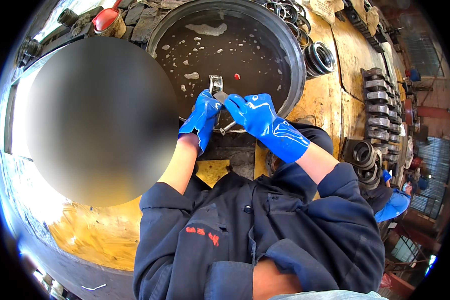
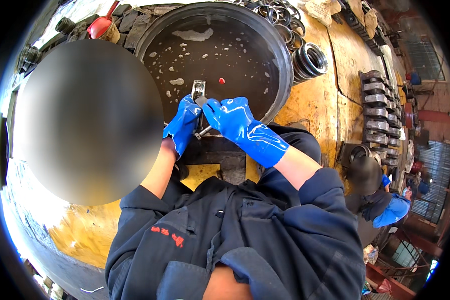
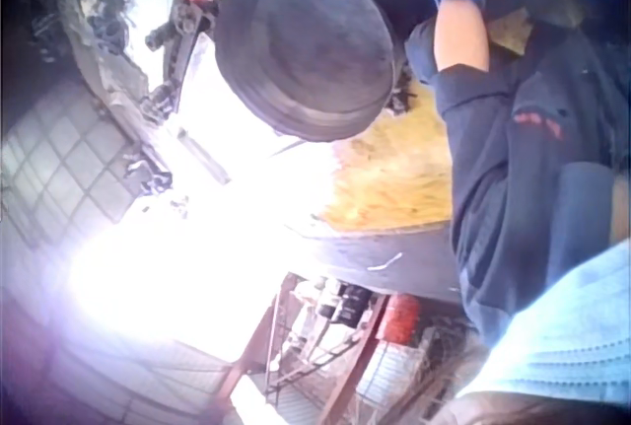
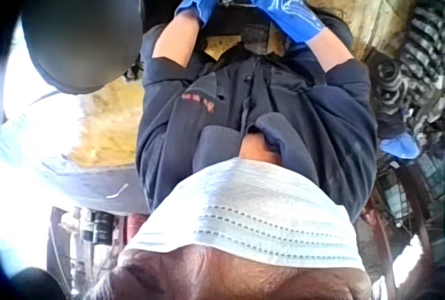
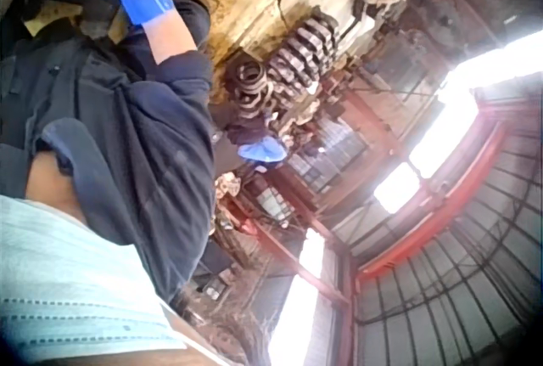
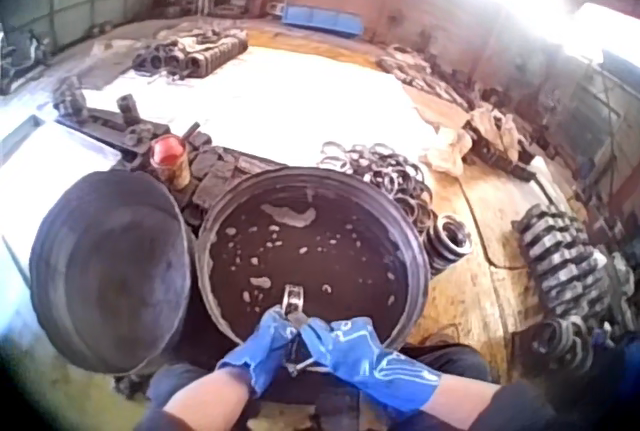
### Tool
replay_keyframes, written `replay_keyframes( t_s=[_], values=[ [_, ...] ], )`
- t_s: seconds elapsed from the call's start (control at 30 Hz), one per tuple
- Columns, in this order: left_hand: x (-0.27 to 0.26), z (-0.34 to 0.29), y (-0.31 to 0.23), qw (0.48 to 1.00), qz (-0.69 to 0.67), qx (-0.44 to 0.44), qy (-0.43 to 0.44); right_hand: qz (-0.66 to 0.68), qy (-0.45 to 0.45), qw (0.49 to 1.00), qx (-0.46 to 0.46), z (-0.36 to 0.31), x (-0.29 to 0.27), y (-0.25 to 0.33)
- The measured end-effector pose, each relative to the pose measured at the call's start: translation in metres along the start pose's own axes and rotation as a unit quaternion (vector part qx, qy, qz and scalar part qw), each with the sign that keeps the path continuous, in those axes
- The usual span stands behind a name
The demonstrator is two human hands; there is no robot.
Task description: The person, wearing blue gloves, cleans metal rings and components using a brush and a liquid-filled basin, then moves the items to a secondary container.
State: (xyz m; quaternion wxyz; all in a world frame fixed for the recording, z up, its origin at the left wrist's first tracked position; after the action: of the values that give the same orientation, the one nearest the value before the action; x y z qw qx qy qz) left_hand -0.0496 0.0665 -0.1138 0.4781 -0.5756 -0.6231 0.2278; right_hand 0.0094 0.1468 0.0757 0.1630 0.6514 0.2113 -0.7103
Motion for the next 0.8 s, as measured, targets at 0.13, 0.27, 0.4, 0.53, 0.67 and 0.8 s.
replay_keyframes(
  t_s=[0.13, 0.27, 0.4, 0.53, 0.67, 0.8],
  values=[
    [0.019, -0.007, -0.023, 0.998, 0.024, 0.028, 0.052, 0.03, -0.035, 0.998, 0.039, 0.021, 0.01, -0.032],
    [-0.012, 0.016, 0.02, 0.999, -0.02, -0.033, 0.005, 0.035, 0.042, 0.998, 0.006, 0.031, -0.002, -0.005],
    [0.004, 0.019, 0.013, 0.997, -0.004, 0.047, 0.068, 0.086, 0.075, 0.987, 0.109, 0.047, 0.007, -0.034],
    [0.011, 0.018, 0.015, 0.998, 0.035, -0.013, 0.056, 0.063, 0.127, 0.98, 0.142, 0.064, 0.004, -0.058],
    [-0.009, 0.018, 0.018, 0.998, 0.026, 0.022, 0.056, 0.109, 0.131, 0.975, 0.144, 0.076, -0.046, -0.025],
    [0.006, 0.017, 0.019, 0.997, -0.021, 0.007, 0.077, 0.054, 0.161, 0.974, 0.152, 0.071, 0.022, -0.054]
  ],
)
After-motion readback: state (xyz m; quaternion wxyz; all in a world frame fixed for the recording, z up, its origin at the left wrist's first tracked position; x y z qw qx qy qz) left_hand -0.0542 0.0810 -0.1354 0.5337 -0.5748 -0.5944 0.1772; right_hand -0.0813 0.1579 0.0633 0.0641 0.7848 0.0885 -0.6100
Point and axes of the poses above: each hand's wrist, its own z-axis towards the middle knuckle, its own x-axis out of the palm, y = z × x, the point moved 8 cm from there along z, towards the middle knuckle, and after that the axes turned 5 degrees about x, right-handed, at the moved point
